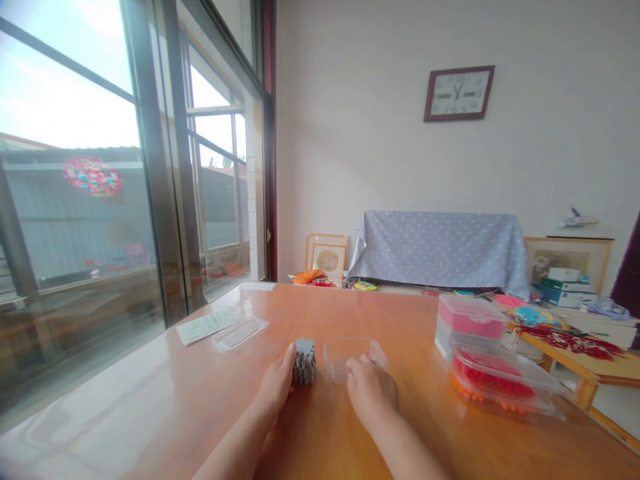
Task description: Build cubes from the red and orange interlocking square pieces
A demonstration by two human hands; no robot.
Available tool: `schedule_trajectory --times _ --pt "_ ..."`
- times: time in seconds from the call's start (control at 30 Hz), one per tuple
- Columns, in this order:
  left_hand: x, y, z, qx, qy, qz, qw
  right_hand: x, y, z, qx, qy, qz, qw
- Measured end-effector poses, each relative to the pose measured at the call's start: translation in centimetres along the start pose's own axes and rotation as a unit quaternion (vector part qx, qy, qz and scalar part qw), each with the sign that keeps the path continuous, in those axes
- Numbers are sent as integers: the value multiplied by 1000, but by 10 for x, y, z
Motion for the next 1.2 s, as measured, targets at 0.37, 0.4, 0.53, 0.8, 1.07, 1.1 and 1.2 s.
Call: schedule_trajectory --times 0.37,0.4,0.53,0.8,1.07,1.1,1.2 --pt "4 7 0 4 1 19 1000 -28 36 -14 7 -45 -54 997" --pt "5 8 0 4 1 20 1000 -29 36 -14 10 -50 -56 997" --pt "7 9 1 -1 3 19 1000 -31 34 -12 15 -63 -64 996" --pt "2 7 4 2 -21 23 1000 -35 30 -10 13 -81 -79 993" --pt "11 13 2 -13 16 18 1000 -21 32 -29 44 -93 -55 993" --pt "12 14 2 -11 18 19 1000 -12 29 -32 54 -110 -47 991" --pt "18 16 0 1 26 43 999 24 13 -36 70 -186 -11 980"
Point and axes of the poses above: each hand's wrist, its own y-axis away from the middle knuckle, its own z-axis out of the palm, x = y × z, the point moved 9 cm from there along -y, towards the middle knuckle, and after that the axes turned 1 degree about -x, right-handed, at the moved point
